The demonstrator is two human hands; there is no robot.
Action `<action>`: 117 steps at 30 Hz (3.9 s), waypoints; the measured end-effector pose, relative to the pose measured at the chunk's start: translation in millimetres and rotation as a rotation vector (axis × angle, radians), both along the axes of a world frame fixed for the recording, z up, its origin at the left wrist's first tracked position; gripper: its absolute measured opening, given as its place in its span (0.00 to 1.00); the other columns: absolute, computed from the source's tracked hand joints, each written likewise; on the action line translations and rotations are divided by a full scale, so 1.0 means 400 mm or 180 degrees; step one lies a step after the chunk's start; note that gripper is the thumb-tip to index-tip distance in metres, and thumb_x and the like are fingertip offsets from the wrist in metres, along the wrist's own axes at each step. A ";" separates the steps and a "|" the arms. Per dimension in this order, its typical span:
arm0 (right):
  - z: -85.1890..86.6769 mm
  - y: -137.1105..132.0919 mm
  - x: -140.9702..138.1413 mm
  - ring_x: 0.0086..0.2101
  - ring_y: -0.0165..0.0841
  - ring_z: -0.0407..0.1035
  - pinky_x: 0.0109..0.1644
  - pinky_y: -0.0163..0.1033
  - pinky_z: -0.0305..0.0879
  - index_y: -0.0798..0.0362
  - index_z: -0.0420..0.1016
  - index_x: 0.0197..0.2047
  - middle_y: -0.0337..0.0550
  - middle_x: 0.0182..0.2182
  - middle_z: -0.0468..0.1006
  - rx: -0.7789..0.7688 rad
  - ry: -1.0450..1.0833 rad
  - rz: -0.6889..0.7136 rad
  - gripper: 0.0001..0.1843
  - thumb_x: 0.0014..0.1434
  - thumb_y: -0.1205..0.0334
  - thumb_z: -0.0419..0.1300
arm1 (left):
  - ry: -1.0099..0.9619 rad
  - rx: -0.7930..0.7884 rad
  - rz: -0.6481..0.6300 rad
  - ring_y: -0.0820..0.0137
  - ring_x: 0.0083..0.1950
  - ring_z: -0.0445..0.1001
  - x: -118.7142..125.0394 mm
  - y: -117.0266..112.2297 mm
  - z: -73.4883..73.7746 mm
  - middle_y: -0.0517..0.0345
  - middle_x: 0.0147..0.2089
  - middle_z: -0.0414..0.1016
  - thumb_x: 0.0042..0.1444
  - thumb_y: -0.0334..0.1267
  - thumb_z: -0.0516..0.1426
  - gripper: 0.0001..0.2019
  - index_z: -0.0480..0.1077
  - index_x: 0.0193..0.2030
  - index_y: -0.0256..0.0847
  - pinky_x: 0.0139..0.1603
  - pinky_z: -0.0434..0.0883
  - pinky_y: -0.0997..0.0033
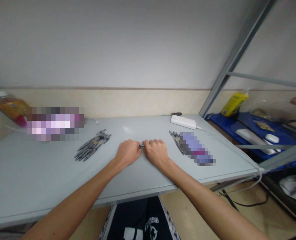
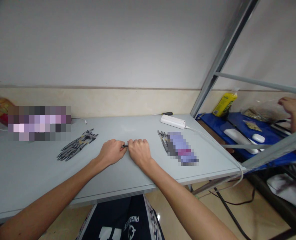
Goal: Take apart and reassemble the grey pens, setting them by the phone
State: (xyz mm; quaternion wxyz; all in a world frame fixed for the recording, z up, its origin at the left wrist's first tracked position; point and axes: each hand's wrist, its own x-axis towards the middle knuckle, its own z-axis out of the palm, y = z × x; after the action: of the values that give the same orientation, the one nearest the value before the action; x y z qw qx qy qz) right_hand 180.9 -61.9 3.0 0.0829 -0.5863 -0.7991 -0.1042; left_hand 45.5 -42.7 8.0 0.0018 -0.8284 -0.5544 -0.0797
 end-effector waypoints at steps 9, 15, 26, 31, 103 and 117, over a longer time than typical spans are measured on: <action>0.010 0.026 0.038 0.32 0.37 0.71 0.34 0.37 0.53 0.53 0.71 0.38 0.50 0.30 0.78 0.0003 0.0215 -0.0450 0.17 0.65 0.57 0.43 | -0.1306 0.0455 -0.1052 0.66 0.40 0.67 -0.039 0.039 -0.009 0.52 0.35 0.70 0.62 0.40 0.43 0.13 0.66 0.37 0.39 0.43 0.64 0.65; 0.005 0.022 0.042 0.34 0.37 0.68 0.36 0.38 0.50 0.54 0.71 0.38 0.49 0.30 0.76 0.0239 0.0213 -0.0208 0.16 0.64 0.58 0.44 | -0.1417 0.0283 -0.0848 0.69 0.30 0.64 -0.035 0.041 -0.009 0.57 0.25 0.67 0.63 0.41 0.41 0.19 0.64 0.25 0.39 0.36 0.62 0.68; 0.001 0.013 0.046 0.38 0.38 0.59 0.39 0.42 0.45 0.53 0.70 0.41 0.48 0.36 0.71 0.0691 0.0236 0.0304 0.18 0.66 0.57 0.42 | -0.2140 -0.0383 -0.0271 0.74 0.22 0.56 -0.046 0.055 -0.008 0.64 0.17 0.54 0.59 0.49 0.40 0.23 0.53 0.17 0.41 0.26 0.52 0.73; -0.010 0.018 0.060 0.37 0.35 0.59 0.39 0.41 0.46 0.51 0.71 0.42 0.45 0.35 0.71 0.0755 0.0515 0.0586 0.17 0.66 0.55 0.44 | -0.2114 -0.0398 -0.0242 0.73 0.22 0.56 -0.048 0.057 -0.010 0.64 0.17 0.53 0.59 0.49 0.40 0.23 0.54 0.17 0.41 0.25 0.51 0.72; -0.013 0.059 0.093 0.23 0.31 0.67 0.26 0.34 0.62 0.57 0.76 0.33 0.42 0.21 0.75 -0.0304 0.4340 0.0128 0.13 0.50 0.55 0.60 | -0.4556 -0.0981 0.0007 0.77 0.22 0.65 -0.074 0.094 -0.022 0.61 0.21 0.71 0.48 0.49 0.59 0.15 0.65 0.26 0.37 0.27 0.63 0.75; -0.027 0.077 0.105 0.23 0.28 0.63 0.24 0.34 0.65 0.55 0.73 0.36 0.39 0.25 0.73 -0.0236 0.5141 0.0188 0.16 0.43 0.58 0.64 | -0.3775 -0.0483 0.0681 0.76 0.16 0.51 -0.088 0.095 -0.016 0.65 0.12 0.54 0.55 0.54 0.47 0.24 0.56 0.14 0.41 0.19 0.49 0.73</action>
State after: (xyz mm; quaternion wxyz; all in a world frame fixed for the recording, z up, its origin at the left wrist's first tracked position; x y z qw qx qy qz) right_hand 223.0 -31.0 -7.8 0.6177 -0.4616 -0.5107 0.3803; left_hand 10.4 -4.9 1.4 -0.3585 -0.5802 -0.5453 -0.4873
